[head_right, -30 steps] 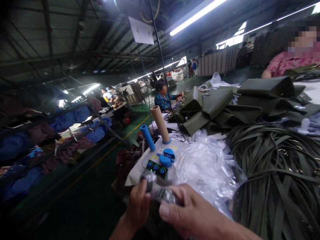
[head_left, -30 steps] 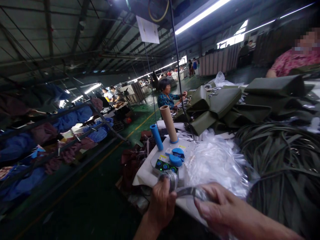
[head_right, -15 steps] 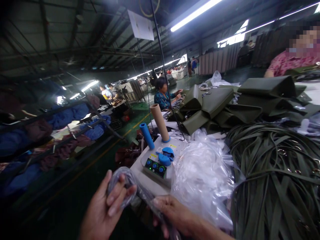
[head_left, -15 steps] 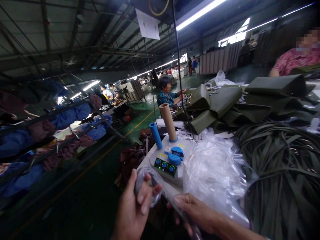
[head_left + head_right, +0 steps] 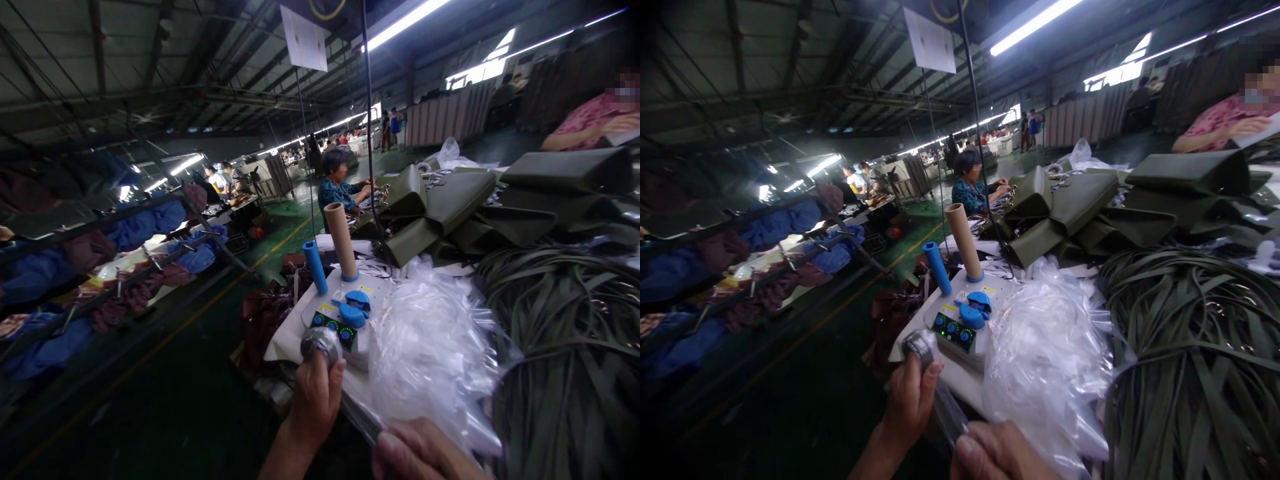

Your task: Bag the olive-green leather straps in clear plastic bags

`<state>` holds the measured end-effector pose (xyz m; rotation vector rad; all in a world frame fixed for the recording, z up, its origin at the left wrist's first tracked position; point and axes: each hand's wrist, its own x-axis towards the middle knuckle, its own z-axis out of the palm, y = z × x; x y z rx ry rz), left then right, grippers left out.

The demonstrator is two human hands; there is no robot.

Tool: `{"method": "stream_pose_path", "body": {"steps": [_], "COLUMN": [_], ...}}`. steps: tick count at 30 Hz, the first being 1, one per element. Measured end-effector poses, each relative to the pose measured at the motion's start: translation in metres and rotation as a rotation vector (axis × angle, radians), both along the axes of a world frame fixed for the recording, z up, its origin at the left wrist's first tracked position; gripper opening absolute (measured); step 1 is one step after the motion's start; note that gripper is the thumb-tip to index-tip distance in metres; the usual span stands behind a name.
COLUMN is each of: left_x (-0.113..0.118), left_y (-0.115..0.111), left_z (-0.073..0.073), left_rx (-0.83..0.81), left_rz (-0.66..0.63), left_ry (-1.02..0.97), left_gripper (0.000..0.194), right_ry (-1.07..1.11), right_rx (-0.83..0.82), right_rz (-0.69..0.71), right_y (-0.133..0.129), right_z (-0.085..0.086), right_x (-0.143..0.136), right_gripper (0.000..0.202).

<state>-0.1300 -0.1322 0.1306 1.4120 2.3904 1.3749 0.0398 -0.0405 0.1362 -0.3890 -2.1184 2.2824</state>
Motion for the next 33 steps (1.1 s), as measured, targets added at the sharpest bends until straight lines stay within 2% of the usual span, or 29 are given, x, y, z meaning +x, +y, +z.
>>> {"method": "stream_pose_path", "body": {"steps": [3, 5, 7, 8, 10, 13, 15, 16, 17, 18, 20, 22, 23, 26, 29, 31, 33], "left_x": [0.011, 0.02, 0.025, 0.024, 0.018, 0.001, -0.007, -0.009, -0.01, -0.01, -0.008, -0.007, -0.007, -0.008, -0.01, -0.011, -0.011], "left_y": [-0.008, -0.011, -0.013, -0.014, -0.017, -0.025, -0.03, -0.033, -0.036, -0.038, -0.041, -0.042, -0.041, -0.038, -0.033, -0.03, -0.027], "left_z": [-0.023, -0.026, -0.021, -0.017, -0.006, 0.016, 0.031, 0.038, 0.042, 0.045, 0.047, 0.045, 0.045, 0.048, 0.058, 0.063, 0.066], "left_rx": [-0.02, -0.004, -0.086, -0.157, -0.29, -0.459, -0.556, -0.596, -0.628, -0.649, -0.636, -0.544, -0.475, -0.256, -0.087, -0.011, 0.076], "left_rz": [-0.16, -0.255, -0.295, -0.294, -0.269, -0.212, -0.196, -0.214, -0.24, -0.265, -0.268, -0.187, -0.128, 0.048, 0.16, 0.185, 0.178], "left_ry": [0.337, 0.483, 0.509, 0.486, 0.426, 0.313, 0.182, 0.075, -0.067, -0.24, -0.627, -0.939, -1.042, -1.233, -1.395, -1.482, -1.536], "left_gripper": [0.032, 0.036, 0.028, 0.023, 0.019, 0.025, 0.031, 0.035, 0.039, 0.042, 0.049, 0.057, 0.06, 0.061, 0.062, 0.065, 0.065], "right_ry": [-0.057, -0.088, -0.14, -0.154, -0.144, -0.017, 0.12, 0.18, 0.209, 0.199, 0.119, 0.08, 0.107, 0.259, 0.298, 0.231, 0.103], "right_rx": [-0.354, -0.512, -0.53, -0.472, -0.257, 0.203, 0.486, 0.564, 0.567, 0.501, 0.284, 0.15, 0.15, 0.331, 0.506, 0.428, 0.214], "right_rz": [-0.005, -0.029, 0.02, 0.057, 0.133, 0.198, 0.207, 0.224, 0.26, 0.309, 0.362, 0.284, 0.225, 0.049, -0.084, -0.088, -0.055], "right_y": [0.022, 0.039, 0.055, 0.062, 0.073, 0.082, 0.086, 0.089, 0.092, 0.094, 0.097, 0.094, 0.09, 0.072, 0.057, 0.049, 0.043], "right_z": [0.018, 0.021, 0.018, 0.015, 0.007, -0.005, -0.011, -0.013, -0.015, -0.017, -0.022, -0.03, -0.034, -0.048, -0.06, -0.066, -0.069], "right_x": [-0.002, -0.01, -0.02, -0.024, -0.028, -0.03, -0.033, -0.036, -0.04, -0.044, -0.051, -0.053, -0.051, -0.043, -0.033, -0.029, -0.026], "right_gripper": [0.053, 0.046, 0.045, 0.043, 0.037, 0.045, 0.028, 0.02, 0.021, 0.028, 0.044, 0.051, 0.053, 0.052, 0.033, 0.041, 0.049]}}
